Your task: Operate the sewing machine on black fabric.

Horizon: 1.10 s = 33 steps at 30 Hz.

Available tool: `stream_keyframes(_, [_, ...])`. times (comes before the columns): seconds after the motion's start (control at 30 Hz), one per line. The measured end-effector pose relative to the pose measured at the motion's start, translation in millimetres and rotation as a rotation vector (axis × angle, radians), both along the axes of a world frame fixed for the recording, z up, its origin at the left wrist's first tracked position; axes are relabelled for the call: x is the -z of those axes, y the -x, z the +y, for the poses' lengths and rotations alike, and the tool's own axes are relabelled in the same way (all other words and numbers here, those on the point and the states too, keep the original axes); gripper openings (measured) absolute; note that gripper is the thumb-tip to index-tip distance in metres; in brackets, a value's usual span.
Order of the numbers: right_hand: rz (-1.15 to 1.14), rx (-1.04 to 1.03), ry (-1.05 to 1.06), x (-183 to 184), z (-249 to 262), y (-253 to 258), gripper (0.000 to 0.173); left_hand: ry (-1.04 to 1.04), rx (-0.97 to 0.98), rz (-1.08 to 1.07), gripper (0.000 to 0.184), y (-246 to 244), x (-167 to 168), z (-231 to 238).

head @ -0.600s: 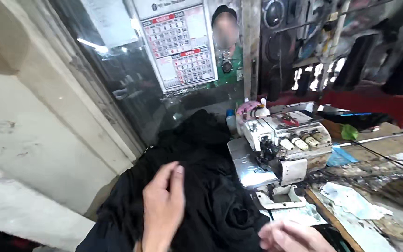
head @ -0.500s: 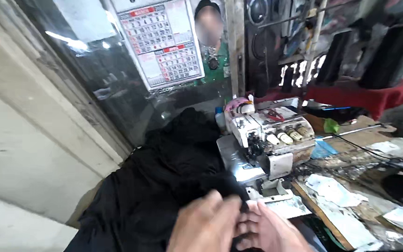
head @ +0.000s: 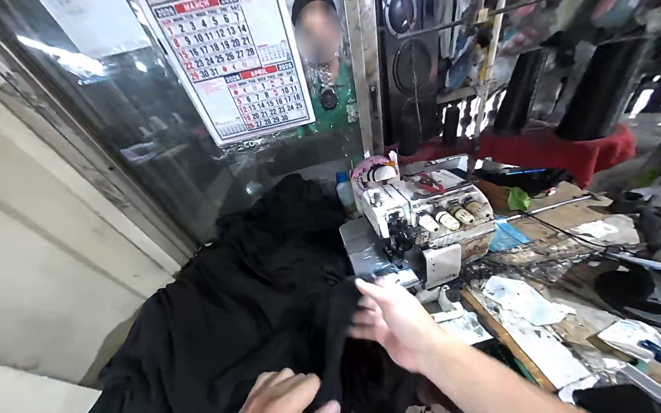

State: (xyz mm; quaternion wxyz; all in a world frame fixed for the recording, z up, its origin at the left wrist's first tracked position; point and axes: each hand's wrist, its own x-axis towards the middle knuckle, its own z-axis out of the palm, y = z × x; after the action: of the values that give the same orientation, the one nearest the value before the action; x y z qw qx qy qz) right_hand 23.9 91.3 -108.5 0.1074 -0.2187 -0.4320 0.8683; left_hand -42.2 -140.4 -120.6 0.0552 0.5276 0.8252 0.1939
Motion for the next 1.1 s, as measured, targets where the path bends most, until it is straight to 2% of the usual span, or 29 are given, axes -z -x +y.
stream_keyframes(0.1, [0.061, -0.106, -0.113, -61, -12, 65, 0.047, -0.268, -0.099, -0.179, 0.033, 9, -19, 13])
stream_keyframes(0.2, [0.288, -0.194, -0.116, -157, -37, 110, 0.044, -0.722, -0.281, -0.360, 0.028, 36, -45, 36])
stream_keyframes(0.27, [0.454, -0.246, -0.106, -218, -51, 115, 0.039, -0.970, -0.325, -0.363, 0.027, 51, -74, 43])
stream_keyframes(0.33, [0.613, -0.284, -0.170, -260, -55, 106, 0.034, -1.082, -0.242, -0.289, 0.021, 54, -100, 45])
stream_keyframes(0.4, [0.760, -0.269, -0.285, -271, -46, 95, 0.024, -1.021, -0.175, -0.208, 0.019, 48, -113, 48])
stream_keyframes(0.47, [0.795, -0.133, -0.474, -255, -29, 80, 0.021, -0.802, -0.157, -0.179, 0.023, 40, -105, 50])
stream_keyframes(0.53, [0.642, -0.070, -0.645, -214, -3, 49, 0.038, -0.448, -0.073, -0.213, 0.034, 34, -77, 47])
stream_keyframes(0.6, [0.402, -0.064, -0.779, -139, 24, 4, 0.041, -0.133, 0.103, -0.201, 0.041, 24, -52, 38])
stream_keyframes(0.63, [0.267, -0.057, -0.813, -91, 37, -21, 0.038, -0.039, 0.200, -0.214, 0.036, 19, -47, 33])
stream_keyframes(0.7, [0.116, -0.063, -0.815, -1, 60, -64, 0.029, -0.054, 0.332, -0.297, 0.023, 13, -43, 33])
stream_keyframes(0.77, [0.081, 0.015, -0.747, 60, 64, -102, 0.025, -0.241, 0.313, -0.388, 0.022, 4, -40, 49])
stream_keyframes(0.83, [0.105, 0.100, -0.700, 86, 56, -124, 0.020, -0.417, 0.224, -0.348, 0.022, -9, -23, 85])
stream_keyframes(0.97, [0.190, 0.138, -0.753, 92, 53, -132, 0.017, -0.370, 0.161, -0.135, 0.032, -27, 27, 149])
stream_keyframes(1.1, [0.239, 0.142, -0.797, 84, 62, -127, 0.019, -0.405, 0.155, -0.215, 0.025, -29, 35, 169])
